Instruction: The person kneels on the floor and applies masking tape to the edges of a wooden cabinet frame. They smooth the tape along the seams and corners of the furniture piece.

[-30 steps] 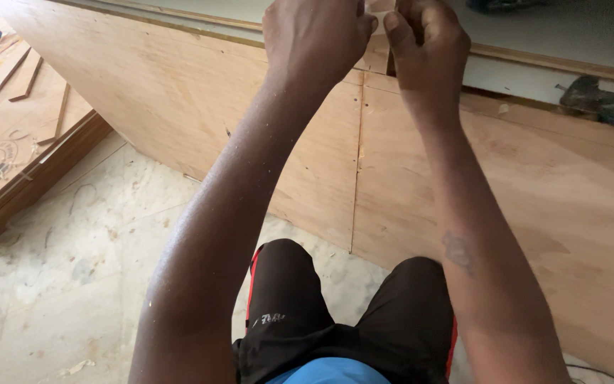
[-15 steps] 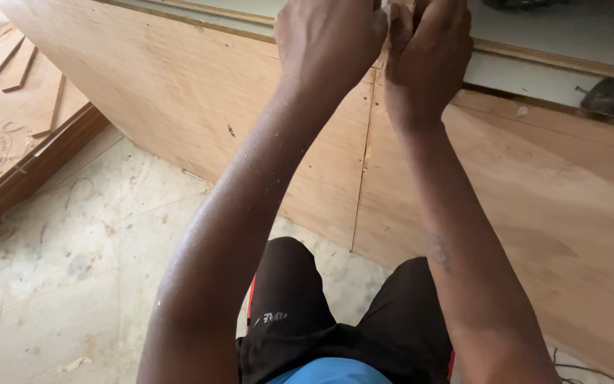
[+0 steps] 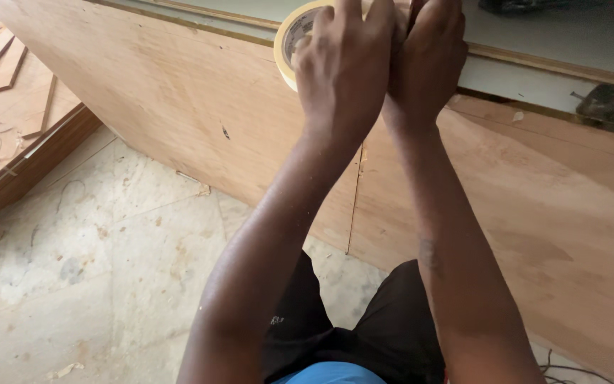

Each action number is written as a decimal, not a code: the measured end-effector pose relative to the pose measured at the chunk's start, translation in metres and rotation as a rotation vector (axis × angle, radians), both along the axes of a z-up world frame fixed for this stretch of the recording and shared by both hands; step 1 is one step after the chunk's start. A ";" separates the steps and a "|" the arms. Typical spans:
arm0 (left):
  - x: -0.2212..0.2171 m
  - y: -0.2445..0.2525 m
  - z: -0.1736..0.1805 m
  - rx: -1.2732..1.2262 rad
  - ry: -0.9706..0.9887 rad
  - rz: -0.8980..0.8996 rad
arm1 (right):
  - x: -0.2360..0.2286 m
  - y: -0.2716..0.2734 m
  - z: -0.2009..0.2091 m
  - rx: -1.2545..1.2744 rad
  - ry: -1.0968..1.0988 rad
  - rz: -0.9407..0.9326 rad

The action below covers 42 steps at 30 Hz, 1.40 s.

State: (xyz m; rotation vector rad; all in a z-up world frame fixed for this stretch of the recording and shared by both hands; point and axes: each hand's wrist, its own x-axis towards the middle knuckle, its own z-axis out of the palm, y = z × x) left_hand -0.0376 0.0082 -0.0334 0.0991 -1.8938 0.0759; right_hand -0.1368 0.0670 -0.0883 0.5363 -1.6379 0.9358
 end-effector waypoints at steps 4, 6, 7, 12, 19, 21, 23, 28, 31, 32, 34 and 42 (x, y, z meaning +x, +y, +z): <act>0.017 -0.002 -0.021 -0.050 0.009 -0.074 | -0.006 0.000 -0.006 0.034 -0.070 -0.009; 0.034 -0.009 -0.029 -0.049 -0.066 -0.096 | -0.003 0.001 -0.009 0.061 -0.034 -0.015; 0.042 -0.014 -0.031 -0.048 -0.101 -0.106 | 0.000 0.002 -0.010 0.073 -0.005 -0.034; 0.070 -0.034 -0.036 0.322 -0.138 -0.382 | 0.020 0.019 -0.002 0.171 0.116 -0.038; 0.080 -0.036 -0.034 0.617 -0.406 -0.754 | 0.078 0.066 -0.014 0.070 -0.077 0.513; 0.082 -0.031 -0.034 0.638 -0.488 -0.743 | 0.082 0.074 -0.015 0.035 -0.261 0.800; 0.083 -0.026 -0.031 0.608 -0.541 -0.744 | 0.082 0.078 -0.014 -0.016 -0.366 1.038; 0.082 -0.024 -0.031 0.413 -0.548 -0.731 | 0.076 0.086 -0.017 -0.005 -0.501 0.946; 0.076 -0.025 -0.034 0.363 -0.576 -0.657 | 0.075 0.086 -0.022 0.053 -0.331 0.788; 0.072 -0.025 -0.034 0.319 -0.545 -0.683 | 0.074 0.087 -0.024 0.075 -0.245 0.720; 0.064 -0.023 -0.033 0.233 -0.484 -0.734 | 0.072 0.086 -0.027 0.043 -0.192 0.644; 0.064 0.006 -0.021 0.523 -0.711 -0.644 | 0.077 0.100 -0.028 0.026 0.019 0.372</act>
